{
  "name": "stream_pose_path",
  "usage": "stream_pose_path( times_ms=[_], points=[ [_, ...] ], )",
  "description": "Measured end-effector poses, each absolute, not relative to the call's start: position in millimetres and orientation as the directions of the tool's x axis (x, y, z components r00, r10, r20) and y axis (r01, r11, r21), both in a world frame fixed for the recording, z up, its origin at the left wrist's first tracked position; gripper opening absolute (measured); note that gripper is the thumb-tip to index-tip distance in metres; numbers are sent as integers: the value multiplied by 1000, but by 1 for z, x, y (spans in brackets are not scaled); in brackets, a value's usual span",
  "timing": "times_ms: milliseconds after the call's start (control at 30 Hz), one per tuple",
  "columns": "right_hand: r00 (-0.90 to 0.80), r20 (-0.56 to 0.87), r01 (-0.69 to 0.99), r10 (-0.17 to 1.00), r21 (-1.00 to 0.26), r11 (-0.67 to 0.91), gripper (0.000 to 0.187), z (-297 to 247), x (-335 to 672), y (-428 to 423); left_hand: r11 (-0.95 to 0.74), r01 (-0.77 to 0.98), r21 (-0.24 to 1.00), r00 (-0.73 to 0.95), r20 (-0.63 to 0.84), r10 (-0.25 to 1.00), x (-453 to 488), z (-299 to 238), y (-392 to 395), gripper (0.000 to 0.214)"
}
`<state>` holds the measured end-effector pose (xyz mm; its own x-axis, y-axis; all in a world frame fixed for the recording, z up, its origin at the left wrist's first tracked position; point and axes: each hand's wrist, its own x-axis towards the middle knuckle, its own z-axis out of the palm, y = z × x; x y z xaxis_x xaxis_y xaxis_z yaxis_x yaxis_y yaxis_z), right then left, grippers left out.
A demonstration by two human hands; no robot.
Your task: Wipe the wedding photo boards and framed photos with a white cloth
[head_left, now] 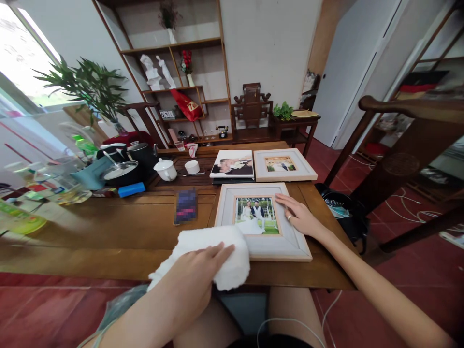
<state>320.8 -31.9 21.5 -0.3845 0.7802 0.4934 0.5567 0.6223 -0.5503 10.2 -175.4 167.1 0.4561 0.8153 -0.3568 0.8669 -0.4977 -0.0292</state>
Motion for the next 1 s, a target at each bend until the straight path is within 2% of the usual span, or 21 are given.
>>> stream_pose_path(
  times_ms=[133, 267, 367, 467, 733, 867, 1000],
  points=[
    [-342, 489, 586, 803, -558, 588, 53, 22, 321, -34, -366, 926, -87, 352, -145, 925, -20, 142, -175, 88],
    [-354, 472, 604, 807, -544, 583, 51, 21, 322, -33, -446, 895, -13, 446, 68, 893, -31, 102, -169, 94],
    [-369, 477, 601, 798, -532, 597, 51, 20, 322, -32, -499, 865, 52, 486, 157, 859, -21, 85, -154, 96],
    [-387, 481, 589, 787, -528, 612, 52, 19, 323, -31, -484, 873, 70, 467, 169, 868, -4, 79, -118, 89],
    [-430, 497, 569, 754, -500, 653, 49, 15, 325, -26, -437, 899, 26, 419, 237, 876, 39, 84, -18, 72],
    [-442, 507, 560, 740, -488, 669, 50, 15, 324, -25, -530, 848, 18, 517, 196, 834, 70, 83, -8, 73],
    [-435, 501, 561, 748, -498, 661, 47, 19, 323, -26, -687, 725, 36, 679, 129, 723, 96, 78, -2, 75]
  ],
)
